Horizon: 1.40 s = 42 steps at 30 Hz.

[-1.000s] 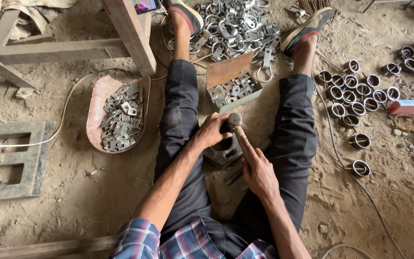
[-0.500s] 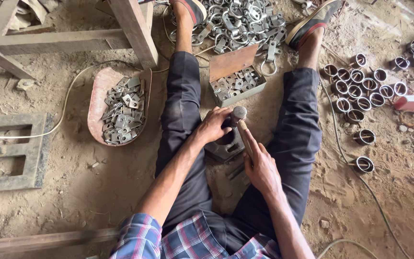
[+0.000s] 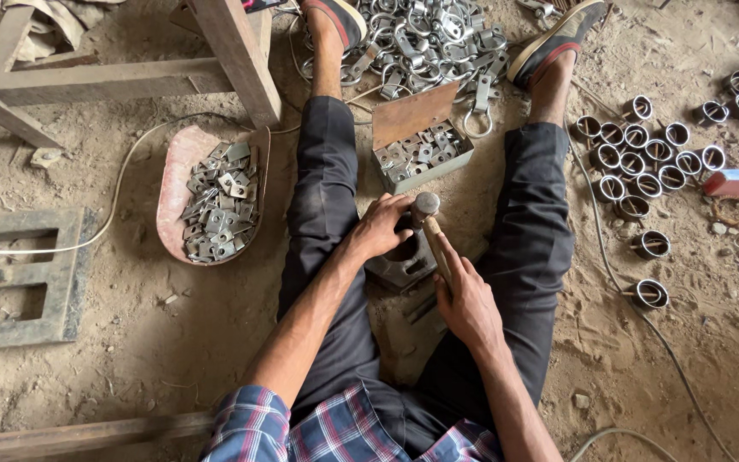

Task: The person straightens small metal brackets using a hammer and a heavy metal block, picking up pieces from a container and placing them on the block to strike them before putting them back.

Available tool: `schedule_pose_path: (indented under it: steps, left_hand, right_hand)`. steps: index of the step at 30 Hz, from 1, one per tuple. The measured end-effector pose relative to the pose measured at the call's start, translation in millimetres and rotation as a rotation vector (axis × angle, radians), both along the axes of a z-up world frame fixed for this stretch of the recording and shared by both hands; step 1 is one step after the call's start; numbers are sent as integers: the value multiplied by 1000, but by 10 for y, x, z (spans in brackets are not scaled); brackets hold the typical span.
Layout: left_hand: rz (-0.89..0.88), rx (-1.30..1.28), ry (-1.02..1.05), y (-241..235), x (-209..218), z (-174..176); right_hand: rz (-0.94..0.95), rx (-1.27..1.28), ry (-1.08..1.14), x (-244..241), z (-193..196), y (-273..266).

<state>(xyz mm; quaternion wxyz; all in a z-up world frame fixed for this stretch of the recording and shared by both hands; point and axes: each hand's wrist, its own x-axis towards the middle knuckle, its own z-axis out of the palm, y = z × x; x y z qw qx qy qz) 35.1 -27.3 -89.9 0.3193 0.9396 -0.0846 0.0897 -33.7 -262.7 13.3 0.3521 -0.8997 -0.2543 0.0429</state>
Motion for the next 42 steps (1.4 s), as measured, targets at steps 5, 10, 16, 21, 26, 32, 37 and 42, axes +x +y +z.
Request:
schedule_pose_path:
  steps: [5,10,16,21,26,32,37,42]
  left_hand:
    - [2,-7,39,-5,-20,44]
    - [-15,-22,-46,0,-27,32]
    - [-17,-4,20,-4,0,6]
    - [-24,-12,-42,25,-35,26]
    - [11,-27,8,-18,-46,91]
    - [-3,-32,-35,-4,-46,66]
    - [6,-41,-74,-2,-27,-13]
    - [-2,-22,-22,7,-30,9]
  right_hand:
    - [-3,-6,-20,-2,-8,3]
    - [-21,-48,56,-6,22,7]
    - [-30,-14,20,4,-11,11]
    - [-39,-18,14,-4,-18,3]
    - [-14,39,-17,-4,34,10]
    - [-28,-1,35,-12,92,12]
    - [-28,-12,50,-6,96,9]
    - [-25,20,12,-5,57,11]
